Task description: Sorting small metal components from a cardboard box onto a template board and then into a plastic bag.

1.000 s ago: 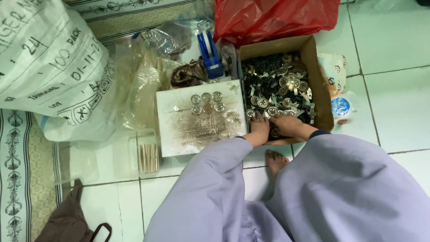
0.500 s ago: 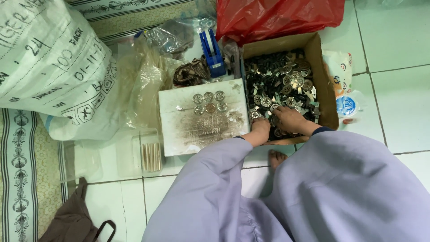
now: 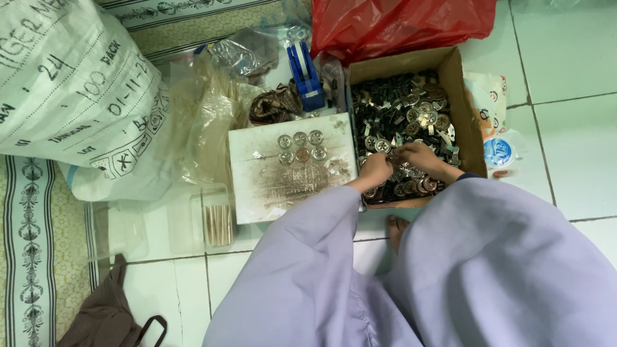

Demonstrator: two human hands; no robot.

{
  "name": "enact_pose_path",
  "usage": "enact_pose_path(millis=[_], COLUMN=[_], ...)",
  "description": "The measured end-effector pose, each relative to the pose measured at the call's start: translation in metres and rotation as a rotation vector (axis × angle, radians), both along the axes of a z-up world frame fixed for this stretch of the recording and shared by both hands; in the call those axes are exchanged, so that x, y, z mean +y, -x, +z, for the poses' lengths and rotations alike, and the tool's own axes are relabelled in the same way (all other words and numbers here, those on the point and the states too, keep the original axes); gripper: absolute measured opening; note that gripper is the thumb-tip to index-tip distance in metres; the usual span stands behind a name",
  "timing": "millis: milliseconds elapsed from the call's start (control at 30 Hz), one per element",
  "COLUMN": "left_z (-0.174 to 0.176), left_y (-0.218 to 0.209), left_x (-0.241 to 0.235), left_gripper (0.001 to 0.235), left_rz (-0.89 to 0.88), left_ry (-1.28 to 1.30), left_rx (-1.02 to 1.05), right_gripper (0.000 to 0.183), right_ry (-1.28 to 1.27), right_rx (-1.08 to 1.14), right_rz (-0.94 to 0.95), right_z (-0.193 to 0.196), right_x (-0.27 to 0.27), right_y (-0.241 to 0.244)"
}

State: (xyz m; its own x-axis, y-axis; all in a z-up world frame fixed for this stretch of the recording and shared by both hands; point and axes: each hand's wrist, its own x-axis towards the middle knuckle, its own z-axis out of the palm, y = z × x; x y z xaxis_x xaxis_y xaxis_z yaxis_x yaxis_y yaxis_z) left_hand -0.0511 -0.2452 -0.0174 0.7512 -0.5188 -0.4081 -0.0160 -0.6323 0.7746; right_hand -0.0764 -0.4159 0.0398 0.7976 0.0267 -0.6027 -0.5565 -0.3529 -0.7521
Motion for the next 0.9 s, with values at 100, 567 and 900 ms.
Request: enact_pose_path(millis=[100,567,900], left_z=[-0.043,0.019,0.017], left_y=[-0.008,-0.002,-0.029], left_x=[-0.008,0.005,0.026], left_gripper=[0.035,0.047,0.048], left_rz=[0.145,0.243,0.383], left_ry=[0.032,0.212,0.376], left_rx=[0.022,0.112,0.208], right_gripper=[0.049,0.028,0.03], right_ry=[-0.213,-0.163,-0.164], right_rx=[0.069,0.017,-0.042], right_rz=[-0.141,-0.183,-0.136], right_z=[0.038,-0.048,-0.035], right_x=[0.01,-0.033,-0.014], right_y=[0.0,0.004,-0.02])
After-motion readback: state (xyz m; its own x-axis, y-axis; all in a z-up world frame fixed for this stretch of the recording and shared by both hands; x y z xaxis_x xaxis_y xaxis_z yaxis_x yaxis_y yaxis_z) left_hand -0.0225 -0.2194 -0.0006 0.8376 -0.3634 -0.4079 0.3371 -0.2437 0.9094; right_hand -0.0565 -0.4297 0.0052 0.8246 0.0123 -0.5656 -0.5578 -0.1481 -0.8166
